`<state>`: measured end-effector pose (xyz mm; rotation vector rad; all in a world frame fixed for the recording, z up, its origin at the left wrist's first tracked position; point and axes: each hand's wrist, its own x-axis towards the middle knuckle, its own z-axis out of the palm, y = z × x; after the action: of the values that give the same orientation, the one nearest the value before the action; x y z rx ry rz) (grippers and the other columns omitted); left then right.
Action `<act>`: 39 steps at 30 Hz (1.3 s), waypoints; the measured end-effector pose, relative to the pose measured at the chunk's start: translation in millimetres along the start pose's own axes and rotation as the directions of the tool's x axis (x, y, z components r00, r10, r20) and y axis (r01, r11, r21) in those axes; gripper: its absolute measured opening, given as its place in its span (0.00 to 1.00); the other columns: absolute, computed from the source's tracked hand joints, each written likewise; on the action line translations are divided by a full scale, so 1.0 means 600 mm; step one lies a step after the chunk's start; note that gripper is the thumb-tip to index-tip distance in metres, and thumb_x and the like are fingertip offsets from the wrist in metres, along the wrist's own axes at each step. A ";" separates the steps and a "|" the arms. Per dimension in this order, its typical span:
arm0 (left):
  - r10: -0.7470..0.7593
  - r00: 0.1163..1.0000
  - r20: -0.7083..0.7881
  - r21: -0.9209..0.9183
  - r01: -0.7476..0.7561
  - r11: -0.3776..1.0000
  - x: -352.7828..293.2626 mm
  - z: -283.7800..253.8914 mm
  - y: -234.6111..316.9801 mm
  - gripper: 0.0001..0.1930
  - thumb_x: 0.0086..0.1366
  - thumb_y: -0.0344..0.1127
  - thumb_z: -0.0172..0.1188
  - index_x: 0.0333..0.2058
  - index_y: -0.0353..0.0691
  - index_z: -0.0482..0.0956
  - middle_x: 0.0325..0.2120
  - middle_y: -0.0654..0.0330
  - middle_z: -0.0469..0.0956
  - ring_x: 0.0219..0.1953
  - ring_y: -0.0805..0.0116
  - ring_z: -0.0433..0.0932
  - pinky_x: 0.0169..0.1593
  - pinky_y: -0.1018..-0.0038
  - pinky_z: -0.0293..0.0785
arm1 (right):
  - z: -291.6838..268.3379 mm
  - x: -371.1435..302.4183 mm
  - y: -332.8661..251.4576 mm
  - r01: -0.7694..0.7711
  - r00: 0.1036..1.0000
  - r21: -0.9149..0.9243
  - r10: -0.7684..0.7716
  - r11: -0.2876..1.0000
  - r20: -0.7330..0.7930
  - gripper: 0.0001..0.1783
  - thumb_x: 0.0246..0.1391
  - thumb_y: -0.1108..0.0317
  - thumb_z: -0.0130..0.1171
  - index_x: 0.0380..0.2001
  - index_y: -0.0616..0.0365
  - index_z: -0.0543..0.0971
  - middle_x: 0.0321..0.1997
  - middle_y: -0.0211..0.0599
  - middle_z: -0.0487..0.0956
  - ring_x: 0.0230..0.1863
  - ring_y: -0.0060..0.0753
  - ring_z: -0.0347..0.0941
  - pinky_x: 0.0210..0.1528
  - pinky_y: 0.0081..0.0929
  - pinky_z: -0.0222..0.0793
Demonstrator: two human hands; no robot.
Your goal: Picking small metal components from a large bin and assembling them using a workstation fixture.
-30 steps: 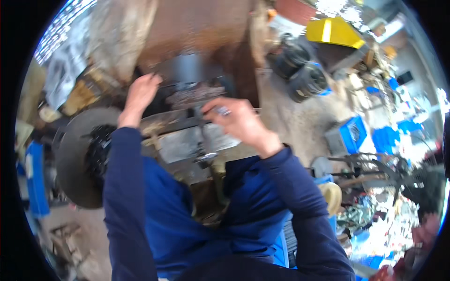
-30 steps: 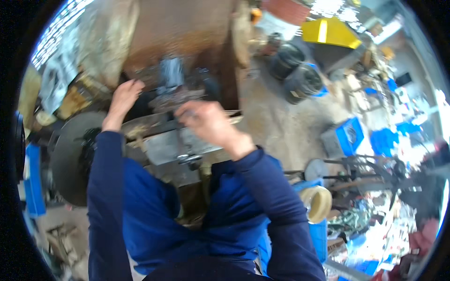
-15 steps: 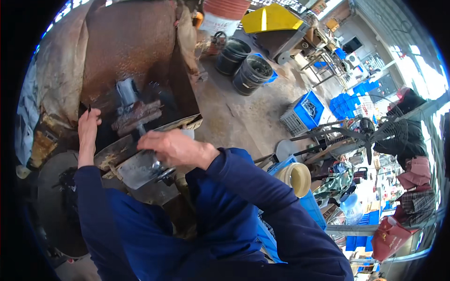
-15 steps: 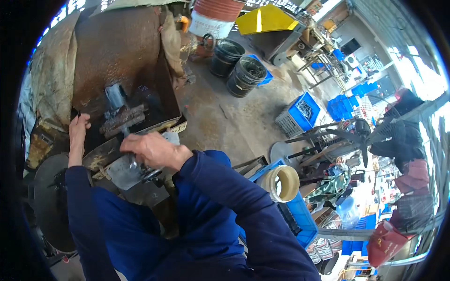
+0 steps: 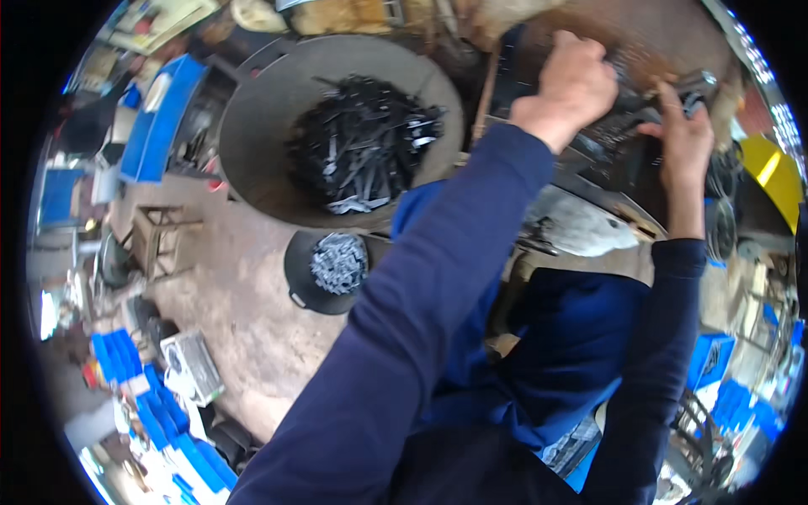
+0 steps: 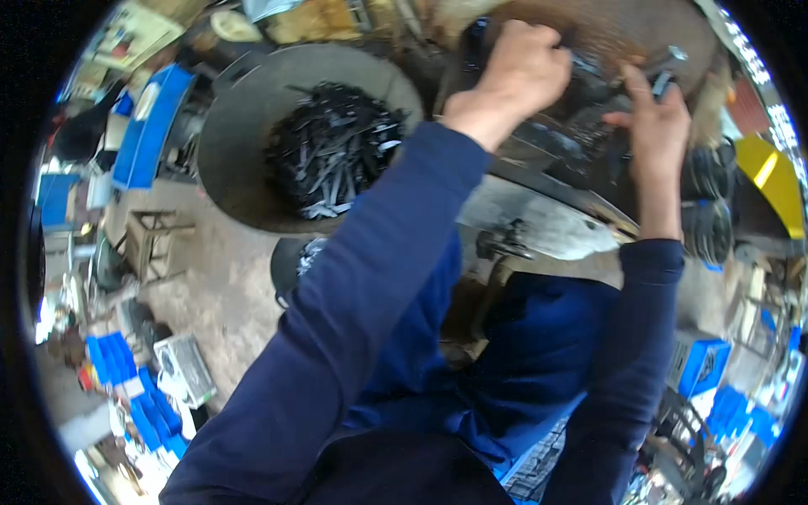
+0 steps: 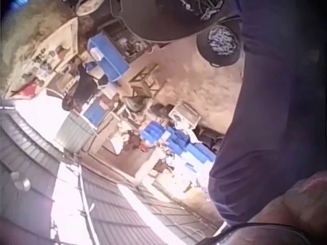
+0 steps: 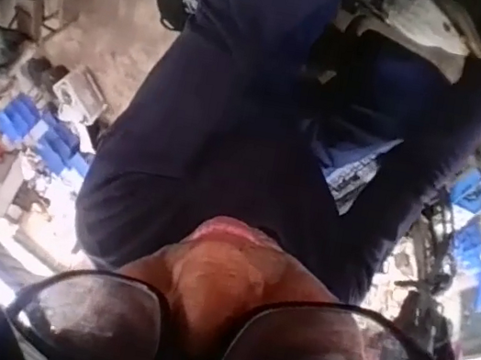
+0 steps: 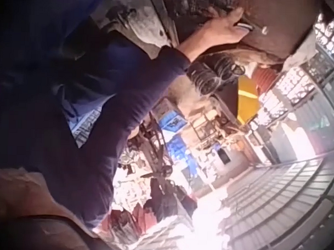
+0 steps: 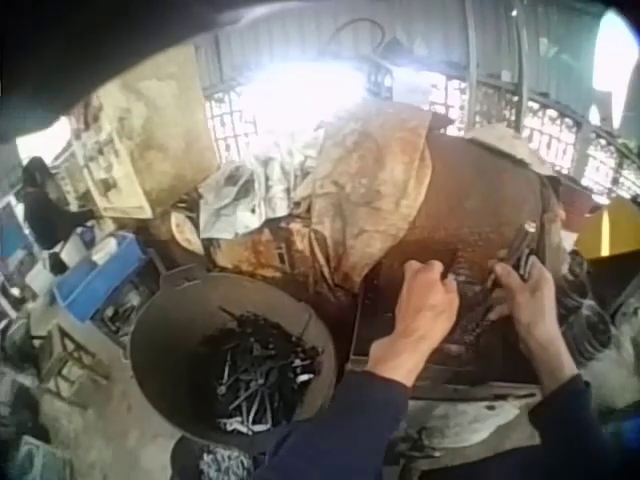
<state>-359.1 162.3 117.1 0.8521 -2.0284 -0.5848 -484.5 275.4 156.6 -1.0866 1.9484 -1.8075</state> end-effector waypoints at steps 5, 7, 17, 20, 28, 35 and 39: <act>-0.201 0.972 0.121 -0.356 0.231 0.906 -0.021 -0.037 0.046 0.12 0.63 0.37 0.57 0.43 0.41 0.81 0.32 0.43 0.81 0.42 0.42 0.79 0.50 0.56 0.76 | -0.004 0.081 0.001 -0.056 0.998 -0.206 0.051 0.977 -0.029 0.18 0.61 0.61 0.62 0.49 0.60 0.79 0.26 0.21 0.72 0.22 0.12 0.63 0.24 0.18 0.74; -0.230 0.964 0.136 -0.379 0.265 0.887 -0.031 -0.028 0.022 0.12 0.63 0.37 0.57 0.42 0.40 0.81 0.35 0.41 0.81 0.41 0.42 0.80 0.48 0.54 0.76 | 0.025 0.104 0.040 -0.072 0.997 -0.172 0.072 0.982 -0.009 0.18 0.62 0.59 0.61 0.49 0.60 0.79 0.20 0.17 0.65 0.19 0.11 0.58 0.24 0.17 0.73; -0.152 0.982 0.111 -0.273 0.178 0.945 -0.021 -0.015 0.026 0.11 0.61 0.35 0.58 0.36 0.35 0.83 0.33 0.42 0.82 0.38 0.41 0.80 0.45 0.56 0.77 | 0.017 0.168 0.070 -0.062 0.997 -0.139 0.053 0.988 -0.064 0.17 0.63 0.59 0.60 0.49 0.58 0.80 0.20 0.18 0.62 0.17 0.12 0.58 0.25 0.16 0.72; -0.164 0.979 0.122 -0.340 0.197 0.920 -0.022 -0.030 0.027 0.10 0.61 0.35 0.58 0.33 0.34 0.83 0.30 0.43 0.82 0.36 0.42 0.80 0.44 0.55 0.77 | 0.019 0.172 0.077 -0.045 0.998 -0.164 0.037 0.985 -0.057 0.17 0.63 0.59 0.60 0.49 0.58 0.80 0.20 0.18 0.64 0.17 0.13 0.59 0.25 0.16 0.72; -0.072 0.938 0.339 -0.248 0.162 0.955 -0.028 -0.153 0.018 0.12 0.63 0.41 0.59 0.33 0.37 0.84 0.20 0.53 0.79 0.25 0.61 0.79 0.31 0.66 0.75 | -0.002 0.194 0.106 -0.051 0.999 -0.122 0.052 0.991 -0.001 0.19 0.60 0.56 0.63 0.48 0.58 0.81 0.19 0.22 0.66 0.22 0.17 0.73 0.30 0.18 0.76; -0.029 0.817 0.575 0.223 -0.123 0.967 -0.134 -0.410 -0.251 0.14 0.64 0.41 0.63 0.37 0.35 0.81 0.26 0.49 0.77 0.26 0.60 0.74 0.33 0.67 0.70 | -0.005 0.193 0.107 0.036 0.995 -0.247 -0.058 0.968 -0.084 0.23 0.58 0.57 0.65 0.51 0.61 0.78 0.25 0.23 0.70 0.27 0.16 0.77 0.31 0.14 0.74; -0.318 0.650 0.690 0.453 -0.044 0.890 -0.222 -0.502 -0.387 0.12 0.58 0.34 0.66 0.38 0.34 0.82 0.31 0.47 0.79 0.34 0.53 0.79 0.40 0.66 0.74 | 0.026 0.150 0.061 0.034 0.997 -0.088 -0.039 0.996 -0.063 0.22 0.59 0.57 0.64 0.51 0.59 0.79 0.25 0.22 0.68 0.25 0.14 0.74 0.32 0.13 0.73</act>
<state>30.9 80.7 56.9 1.1701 -2.9659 -0.6489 -548.2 201.0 145.3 -1.1104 2.0751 -1.8133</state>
